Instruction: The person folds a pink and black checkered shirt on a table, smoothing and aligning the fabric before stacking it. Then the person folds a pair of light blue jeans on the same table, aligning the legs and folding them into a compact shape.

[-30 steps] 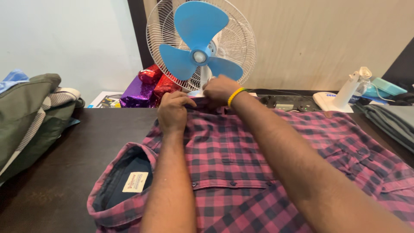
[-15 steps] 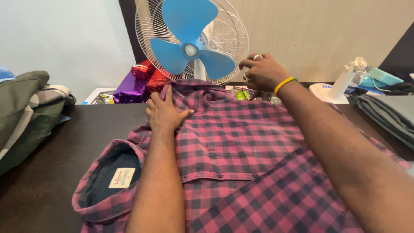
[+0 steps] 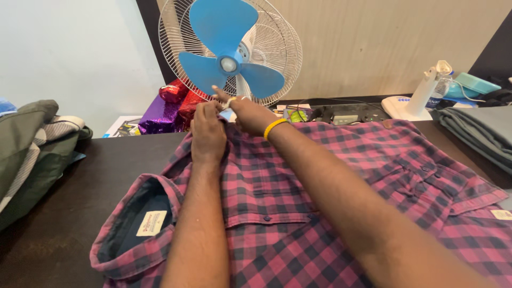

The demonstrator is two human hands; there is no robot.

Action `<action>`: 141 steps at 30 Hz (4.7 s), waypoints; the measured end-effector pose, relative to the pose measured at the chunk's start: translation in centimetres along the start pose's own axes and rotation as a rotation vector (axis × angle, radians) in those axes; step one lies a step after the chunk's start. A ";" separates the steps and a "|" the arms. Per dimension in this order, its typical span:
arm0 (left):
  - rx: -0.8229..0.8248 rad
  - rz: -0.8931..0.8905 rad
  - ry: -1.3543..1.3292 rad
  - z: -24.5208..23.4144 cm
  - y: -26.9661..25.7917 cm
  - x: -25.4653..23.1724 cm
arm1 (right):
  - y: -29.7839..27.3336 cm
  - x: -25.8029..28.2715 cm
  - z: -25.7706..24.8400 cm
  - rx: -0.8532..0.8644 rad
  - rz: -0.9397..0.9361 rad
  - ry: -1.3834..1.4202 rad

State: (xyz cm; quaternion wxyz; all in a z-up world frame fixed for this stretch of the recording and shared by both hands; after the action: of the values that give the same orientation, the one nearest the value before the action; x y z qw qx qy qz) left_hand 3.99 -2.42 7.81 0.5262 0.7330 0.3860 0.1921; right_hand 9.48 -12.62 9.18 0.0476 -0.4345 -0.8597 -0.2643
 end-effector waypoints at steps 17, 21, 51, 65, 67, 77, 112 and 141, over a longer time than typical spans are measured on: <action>0.147 0.120 0.082 0.0 -0.3 -1.4 | 2.3 -6.8 2.6 0.055 0.218 -0.633; 0.251 0.055 0.147 1.5 -1.1 -0.1 | 1.4 -8.3 2.9 -0.090 0.180 -0.793; 0.680 -0.416 0.529 2.7 -4.1 3.4 | -13.5 -14.8 -17.7 -0.439 0.293 -0.658; 0.536 -0.159 0.948 5.2 -3.5 3.5 | -27.4 -20.5 -24.0 -0.823 0.656 -0.039; 0.559 -0.127 1.060 6.3 -3.6 3.9 | -28.0 -20.0 -24.1 -0.797 0.598 0.155; 0.478 -0.750 0.531 -0.3 -4.2 4.7 | -29.0 -7.7 -30.9 -0.571 0.247 0.101; -0.383 -1.041 -0.588 -1.0 -10.2 5.7 | -43.3 -13.4 -14.6 0.617 0.766 0.472; 0.768 0.324 0.661 13.0 0.8 -11.6 | -43.9 -11.7 -13.8 0.429 0.740 0.612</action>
State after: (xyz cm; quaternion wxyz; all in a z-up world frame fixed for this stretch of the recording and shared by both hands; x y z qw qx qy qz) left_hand 5.98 -19.56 5.17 0.0336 0.8234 0.4556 0.3367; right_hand -19.23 -49.14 -0.84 0.4746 -0.5926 -0.6302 -0.1626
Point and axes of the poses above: each hand's wrist, its own y-axis towards the middle knuckle, its own z-axis out of the palm, x = y × z, the point moved 9 cm from there along y, towards the middle knuckle, and after that the axes turned 9 degrees about z, right-handed, at the moved point
